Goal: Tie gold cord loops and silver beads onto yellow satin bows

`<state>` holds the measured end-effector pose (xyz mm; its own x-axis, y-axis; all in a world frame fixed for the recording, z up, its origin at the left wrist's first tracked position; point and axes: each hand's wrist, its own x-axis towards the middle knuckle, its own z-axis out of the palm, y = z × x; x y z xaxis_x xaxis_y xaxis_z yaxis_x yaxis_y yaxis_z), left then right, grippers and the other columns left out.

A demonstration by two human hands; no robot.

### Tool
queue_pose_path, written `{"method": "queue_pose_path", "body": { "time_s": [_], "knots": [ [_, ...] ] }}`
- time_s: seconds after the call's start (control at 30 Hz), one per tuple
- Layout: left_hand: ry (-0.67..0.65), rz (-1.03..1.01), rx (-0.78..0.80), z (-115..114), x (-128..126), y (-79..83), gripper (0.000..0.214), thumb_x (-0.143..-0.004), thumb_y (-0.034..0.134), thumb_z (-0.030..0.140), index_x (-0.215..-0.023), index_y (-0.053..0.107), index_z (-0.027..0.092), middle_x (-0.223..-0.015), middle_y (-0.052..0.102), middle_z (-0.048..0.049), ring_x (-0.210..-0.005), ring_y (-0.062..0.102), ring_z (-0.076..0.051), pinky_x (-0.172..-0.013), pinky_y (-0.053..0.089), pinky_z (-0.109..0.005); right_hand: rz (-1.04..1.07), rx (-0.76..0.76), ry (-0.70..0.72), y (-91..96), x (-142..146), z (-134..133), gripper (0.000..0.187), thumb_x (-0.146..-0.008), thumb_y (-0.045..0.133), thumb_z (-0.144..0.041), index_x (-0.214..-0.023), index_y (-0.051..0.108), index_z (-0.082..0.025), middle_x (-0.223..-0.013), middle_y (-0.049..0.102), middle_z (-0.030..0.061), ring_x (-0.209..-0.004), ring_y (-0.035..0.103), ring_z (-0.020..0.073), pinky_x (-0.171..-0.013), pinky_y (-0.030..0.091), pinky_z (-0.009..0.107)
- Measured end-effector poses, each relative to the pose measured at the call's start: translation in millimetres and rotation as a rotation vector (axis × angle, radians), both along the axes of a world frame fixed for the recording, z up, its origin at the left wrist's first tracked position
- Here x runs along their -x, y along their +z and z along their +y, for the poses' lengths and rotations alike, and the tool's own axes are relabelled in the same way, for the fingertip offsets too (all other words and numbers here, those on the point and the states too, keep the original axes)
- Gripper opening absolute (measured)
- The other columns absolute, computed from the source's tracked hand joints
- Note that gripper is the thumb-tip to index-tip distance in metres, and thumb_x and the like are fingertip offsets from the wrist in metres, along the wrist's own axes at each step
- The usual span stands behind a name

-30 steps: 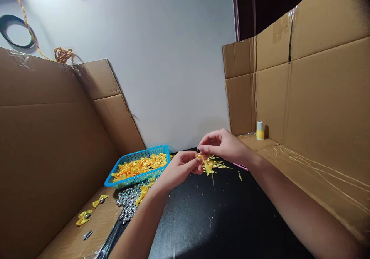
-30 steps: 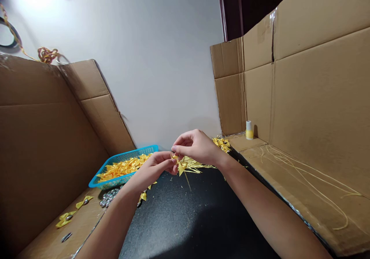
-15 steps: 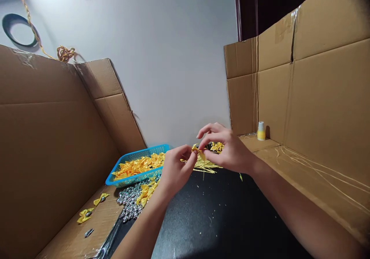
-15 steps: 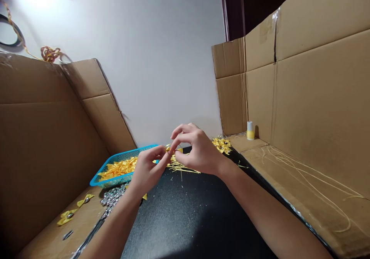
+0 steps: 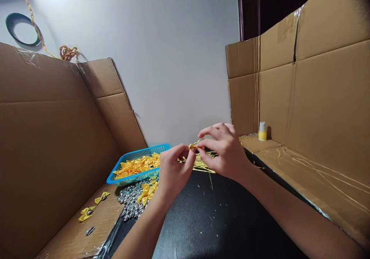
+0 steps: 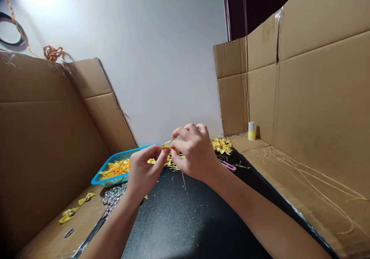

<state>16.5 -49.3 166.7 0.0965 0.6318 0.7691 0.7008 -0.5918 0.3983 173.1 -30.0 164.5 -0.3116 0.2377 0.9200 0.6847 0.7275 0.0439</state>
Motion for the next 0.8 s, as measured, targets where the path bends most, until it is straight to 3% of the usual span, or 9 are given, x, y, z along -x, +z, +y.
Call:
{"method": "queue_pose_path", "body": {
  "time_s": [0.3,0.5,0.8],
  "knots": [
    [0.047,0.011,-0.017,1.3,2.0,-0.7,0.03,-0.082,0.053,0.028,-0.054,0.048,0.018,-0.049,0.045,0.0041,-0.048,0.038,-0.009,-0.051,0.029,-0.023,0.054,0.387,0.158,12.5,-7.7,-6.1,0.009,-0.084,0.053,-0.016,-0.079,0.059,-0.02,-0.108,0.061,0.0054,-0.104,0.051,0.0229,-0.088,0.039,0.039],
    [-0.061,-0.101,0.087,0.4,6.9,0.6,0.036,-0.084,0.053,0.034,-0.052,0.046,0.018,-0.049,0.044,0.0033,-0.048,0.037,-0.009,-0.047,0.028,-0.023,-0.014,0.56,0.289,21.8,-22.1,-17.1,0.012,-0.088,0.049,-0.02,-0.079,0.057,-0.021,-0.111,0.058,0.0041,-0.109,0.05,0.0202,-0.09,0.042,0.035],
    [-0.186,-0.222,0.189,-2.8,7.0,3.6,0.036,-0.083,0.055,0.036,-0.052,0.05,0.017,-0.047,0.044,0.0035,-0.046,0.033,-0.008,-0.043,0.025,-0.021,-0.262,0.781,0.443,35.5,-54.3,-36.5,0.015,-0.093,0.044,-0.025,-0.085,0.056,-0.022,-0.104,0.059,0.0033,-0.094,0.056,0.0157,-0.081,0.045,0.027]
  ]
}}
